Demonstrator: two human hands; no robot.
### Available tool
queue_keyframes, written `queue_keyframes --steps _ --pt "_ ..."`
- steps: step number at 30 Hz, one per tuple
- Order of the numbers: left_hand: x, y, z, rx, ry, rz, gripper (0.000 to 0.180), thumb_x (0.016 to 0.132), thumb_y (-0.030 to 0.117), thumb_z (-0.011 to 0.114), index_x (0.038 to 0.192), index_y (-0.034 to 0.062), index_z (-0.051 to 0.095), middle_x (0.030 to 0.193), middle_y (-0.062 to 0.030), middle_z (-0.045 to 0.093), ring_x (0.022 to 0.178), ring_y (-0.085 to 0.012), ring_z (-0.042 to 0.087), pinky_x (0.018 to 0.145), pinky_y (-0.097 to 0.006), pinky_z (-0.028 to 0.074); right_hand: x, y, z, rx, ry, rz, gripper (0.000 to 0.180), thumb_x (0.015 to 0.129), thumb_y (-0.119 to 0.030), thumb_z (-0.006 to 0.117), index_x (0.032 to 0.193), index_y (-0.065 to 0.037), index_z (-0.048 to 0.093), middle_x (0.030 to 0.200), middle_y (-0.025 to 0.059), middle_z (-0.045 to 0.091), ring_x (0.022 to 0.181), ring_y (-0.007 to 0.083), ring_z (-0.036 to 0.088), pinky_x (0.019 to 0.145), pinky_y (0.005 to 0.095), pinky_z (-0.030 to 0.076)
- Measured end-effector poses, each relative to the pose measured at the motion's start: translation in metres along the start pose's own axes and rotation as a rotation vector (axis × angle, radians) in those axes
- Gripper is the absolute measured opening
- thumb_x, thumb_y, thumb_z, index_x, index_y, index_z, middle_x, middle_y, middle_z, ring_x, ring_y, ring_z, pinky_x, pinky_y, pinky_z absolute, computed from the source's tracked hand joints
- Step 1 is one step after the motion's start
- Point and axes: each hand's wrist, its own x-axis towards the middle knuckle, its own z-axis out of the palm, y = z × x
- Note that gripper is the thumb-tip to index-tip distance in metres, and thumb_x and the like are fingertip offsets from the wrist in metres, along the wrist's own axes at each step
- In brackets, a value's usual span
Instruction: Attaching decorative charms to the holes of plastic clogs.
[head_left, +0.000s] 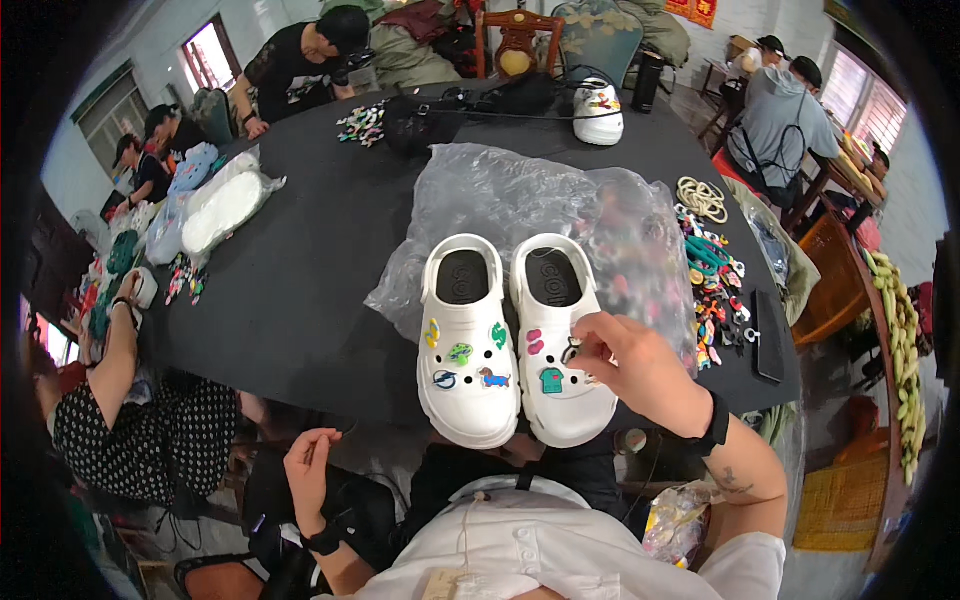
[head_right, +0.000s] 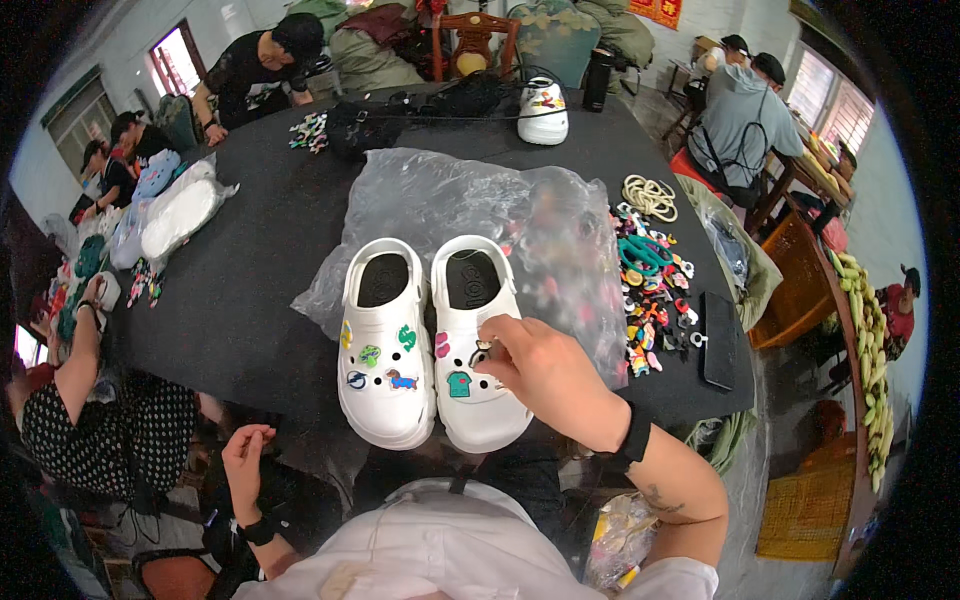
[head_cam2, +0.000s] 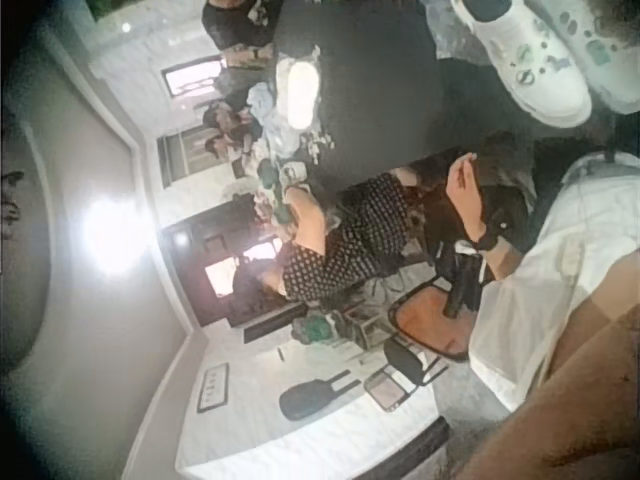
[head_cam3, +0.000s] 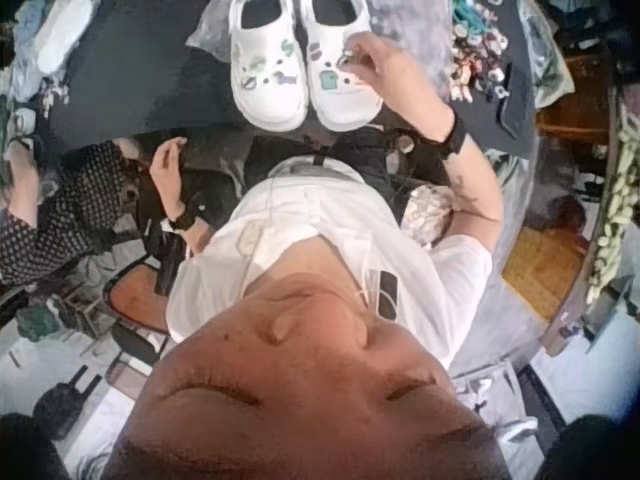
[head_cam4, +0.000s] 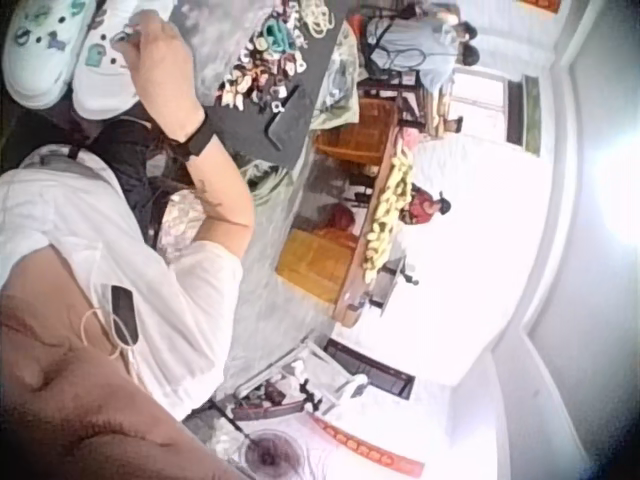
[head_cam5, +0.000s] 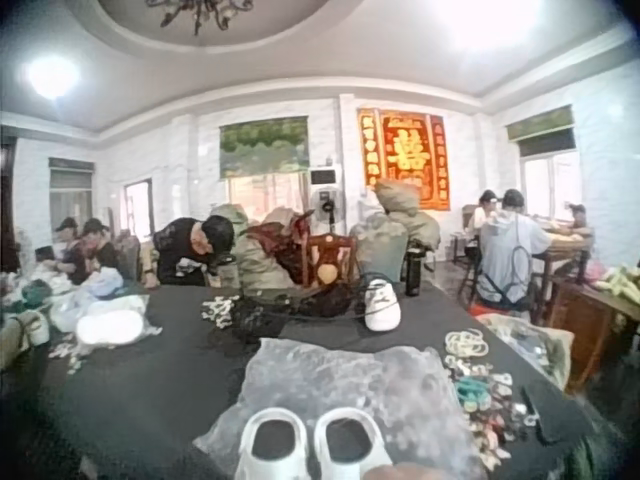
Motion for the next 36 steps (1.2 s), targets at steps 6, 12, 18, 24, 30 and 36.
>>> queue_keyframes --steps 6,12,18,24,30,36 --pt "0.025 0.027 0.002 0.045 -0.034 0.111 0.015 0.093 0.003 0.055 0.103 -0.0038 0.064 0.097 -0.0076 0.067 0.091 -0.0129 0.063 0.083 -0.024 0.047 0.003 0.002 -0.005 0.036 -0.013 -0.123 0.027 0.078 -0.008 0.071 0.101 -0.003 0.057 0.085 0.0125 0.061 0.077 0.0282 0.062 0.067 0.0369 0.050" --pt "0.086 0.084 0.023 0.396 -0.405 0.400 0.026 0.088 0.007 0.061 0.113 0.0020 0.062 0.116 -0.0131 0.062 0.109 -0.0264 0.060 0.092 -0.033 0.046 -0.024 0.015 -0.043 -0.047 0.177 0.011 0.032 0.078 -0.007 0.073 0.107 -0.001 0.059 0.098 0.0133 0.061 0.089 0.0292 0.061 0.076 0.0344 0.050" --pt "0.150 0.135 0.033 0.644 -0.829 0.490 0.035 0.090 0.023 0.061 0.120 0.0055 0.059 0.120 -0.0147 0.061 0.112 -0.0312 0.058 0.096 -0.038 0.046 -0.073 0.022 -0.039 -0.087 0.174 0.165 0.037 0.075 -0.007 0.076 0.108 -0.003 0.060 0.109 0.0133 0.058 0.100 0.0325 0.058 0.083 0.0388 0.048" --pt "0.191 0.191 0.084 0.669 -0.871 0.656 0.036 0.093 0.029 0.057 0.120 0.0054 0.058 0.109 -0.0167 0.065 0.099 -0.0322 0.063 0.083 -0.039 0.049 -0.085 0.030 -0.043 -0.168 0.176 0.235 0.050 0.070 -0.009 0.080 0.115 -0.006 0.059 0.132 0.0150 0.048 0.121 0.0345 0.049 0.097 0.0387 0.044" --pt "0.167 0.209 0.160 0.613 -1.152 0.703 0.039 0.098 0.028 0.048 0.133 0.0107 0.050 0.096 -0.0172 0.067 0.081 -0.0336 0.065 0.070 -0.039 0.050 -0.061 0.049 -0.038 -0.249 -0.091 0.237 0.094 0.063 -0.012 0.084 0.142 -0.008 0.034 0.141 0.0182 0.039 0.129 0.0392 0.040 0.104 0.0426 0.039" --pt "0.172 0.195 0.182 0.509 -1.344 0.717 0.048 0.095 0.043 0.051 0.136 0.0181 0.048 0.093 -0.0183 0.068 0.081 -0.0318 0.067 0.069 -0.039 0.049 -0.036 0.060 -0.030 -0.187 -0.208 0.345 0.100 0.067 -0.015 0.082 0.147 -0.009 0.023 0.107 0.0206 0.059 0.098 0.0369 0.059 0.082 0.0423 0.048"
